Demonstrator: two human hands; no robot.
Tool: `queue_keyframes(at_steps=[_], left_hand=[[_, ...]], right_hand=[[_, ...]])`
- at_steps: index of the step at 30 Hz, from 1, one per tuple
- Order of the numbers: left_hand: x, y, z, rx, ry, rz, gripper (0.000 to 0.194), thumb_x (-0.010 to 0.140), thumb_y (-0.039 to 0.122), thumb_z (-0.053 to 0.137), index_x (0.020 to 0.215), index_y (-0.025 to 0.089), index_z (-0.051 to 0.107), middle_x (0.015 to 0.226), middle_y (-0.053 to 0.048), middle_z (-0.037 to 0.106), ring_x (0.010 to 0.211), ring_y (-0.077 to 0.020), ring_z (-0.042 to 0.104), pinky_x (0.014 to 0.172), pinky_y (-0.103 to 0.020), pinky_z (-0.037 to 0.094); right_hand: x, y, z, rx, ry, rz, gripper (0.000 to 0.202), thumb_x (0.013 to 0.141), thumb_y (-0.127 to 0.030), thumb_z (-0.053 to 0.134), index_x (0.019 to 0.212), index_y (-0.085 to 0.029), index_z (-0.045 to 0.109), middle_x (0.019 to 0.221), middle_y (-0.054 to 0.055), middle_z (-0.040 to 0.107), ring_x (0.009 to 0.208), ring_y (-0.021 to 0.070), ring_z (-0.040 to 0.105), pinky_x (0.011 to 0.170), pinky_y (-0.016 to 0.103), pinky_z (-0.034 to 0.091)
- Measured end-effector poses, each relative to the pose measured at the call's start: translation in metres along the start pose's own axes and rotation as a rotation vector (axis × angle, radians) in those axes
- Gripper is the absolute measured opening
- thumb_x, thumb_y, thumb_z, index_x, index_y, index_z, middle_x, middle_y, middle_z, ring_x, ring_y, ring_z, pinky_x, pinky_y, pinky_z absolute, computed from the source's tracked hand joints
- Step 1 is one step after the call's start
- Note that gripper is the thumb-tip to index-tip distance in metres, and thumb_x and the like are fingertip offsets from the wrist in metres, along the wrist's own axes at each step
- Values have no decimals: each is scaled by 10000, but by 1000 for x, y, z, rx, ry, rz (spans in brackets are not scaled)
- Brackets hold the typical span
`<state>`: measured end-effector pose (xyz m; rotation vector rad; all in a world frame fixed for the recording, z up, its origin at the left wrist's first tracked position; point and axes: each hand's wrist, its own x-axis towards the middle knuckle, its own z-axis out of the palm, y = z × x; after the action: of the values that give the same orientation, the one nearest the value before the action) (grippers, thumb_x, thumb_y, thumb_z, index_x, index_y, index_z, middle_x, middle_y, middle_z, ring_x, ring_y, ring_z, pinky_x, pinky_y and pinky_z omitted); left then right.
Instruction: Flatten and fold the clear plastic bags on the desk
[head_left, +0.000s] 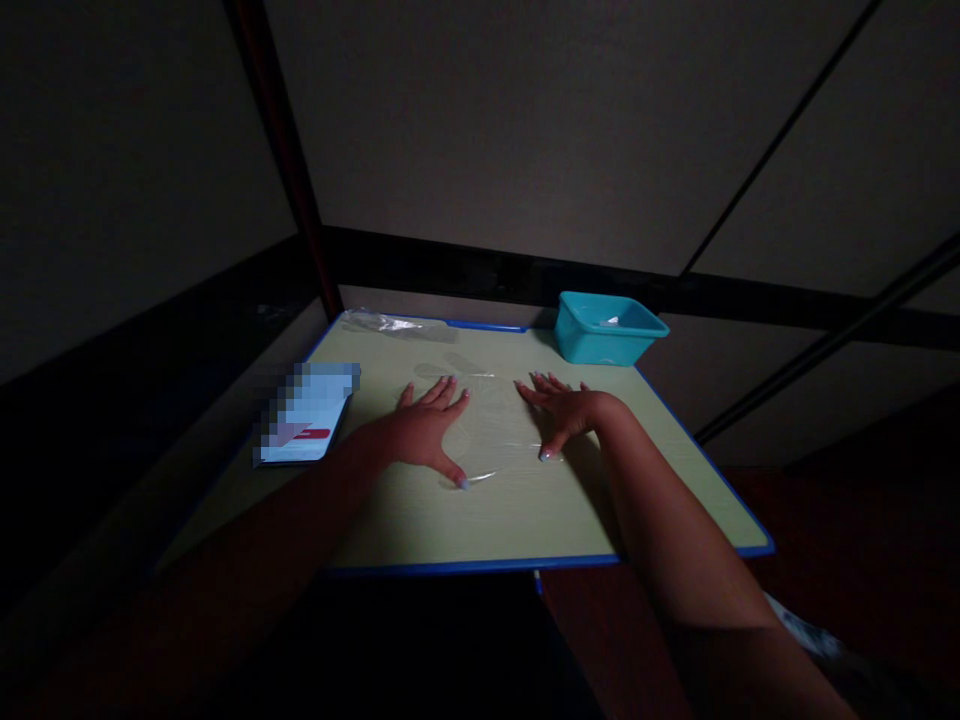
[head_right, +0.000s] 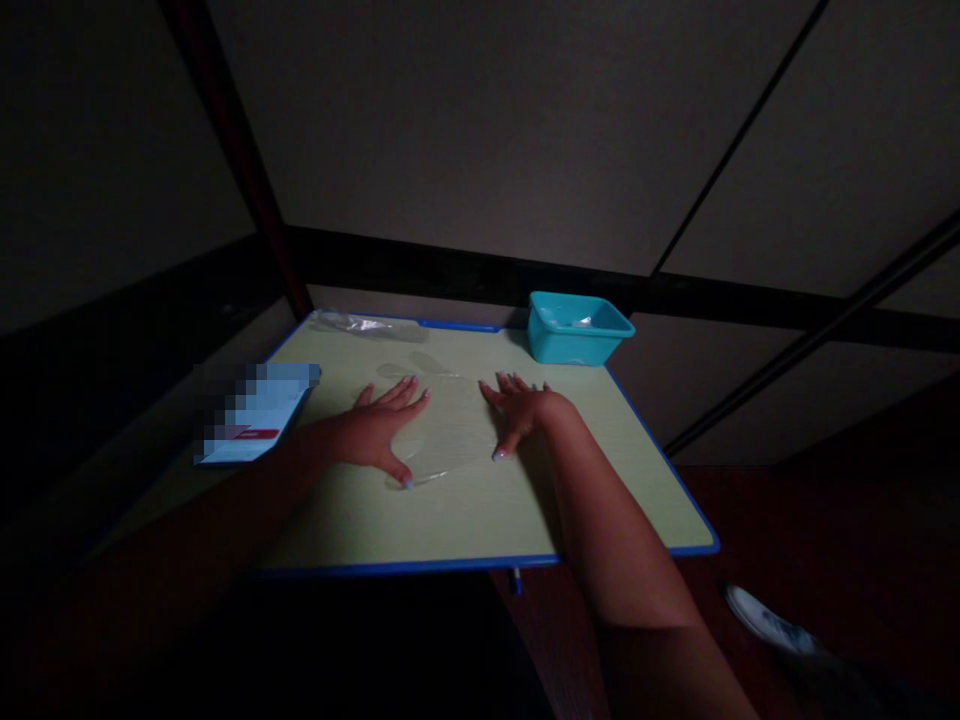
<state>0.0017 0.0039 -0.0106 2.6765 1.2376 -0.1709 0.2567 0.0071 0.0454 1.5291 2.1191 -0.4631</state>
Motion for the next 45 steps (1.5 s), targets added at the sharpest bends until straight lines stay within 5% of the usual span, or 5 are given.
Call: queue_keyframes(at_steps=[9, 17, 26, 34, 45], left_hand=[[-1, 3, -5, -24, 162, -11, 1011, 705, 760, 423, 1462, 174, 99, 1512, -142, -9, 1393, -311, 15, 1057, -586, 13], [-6, 10, -4, -41, 57, 15, 1214, 559, 795, 538, 1463, 142, 58, 1504, -174, 60, 1389, -329, 33, 1068, -561, 6], [-5, 17, -1, -48, 61, -45, 1149, 613, 793, 489, 1461, 131, 83, 1504, -178, 10, 1391, -321, 9, 1066, -562, 75], [-3, 6, -6, -79, 197, -120, 770, 841, 657, 297, 1439, 177, 224, 1510, -129, 115, 1396, -264, 78, 1070, -549, 90], [2, -3, -2, -91, 232, -93, 649, 872, 567, 337, 1410, 206, 294, 1501, -92, 186, 1390, -239, 140, 1065, -572, 81]], right_hand=[[14, -19, 11, 163, 316, -74, 863, 817, -657, 375, 1464, -247, -23, 1512, 94, -137, 1370, 290, -131, 1021, 640, 21], [13, -67, 28, 111, 304, -326, 837, 856, -651, 285, 1456, -197, -80, 1513, 109, -87, 1386, 260, -81, 1032, 615, -16], [20, -38, 22, 75, 227, -174, 891, 762, -753, 343, 1451, -322, -23, 1508, 75, -149, 1369, 303, -133, 991, 668, -11], [24, -17, 18, 72, 321, 33, 762, 832, -686, 248, 1462, -307, 50, 1524, 71, -98, 1380, 297, -81, 1002, 653, -10], [34, -23, 26, 86, 379, -11, 731, 862, -642, 209, 1467, -258, 65, 1527, 74, -32, 1389, 265, -44, 998, 669, 18]])
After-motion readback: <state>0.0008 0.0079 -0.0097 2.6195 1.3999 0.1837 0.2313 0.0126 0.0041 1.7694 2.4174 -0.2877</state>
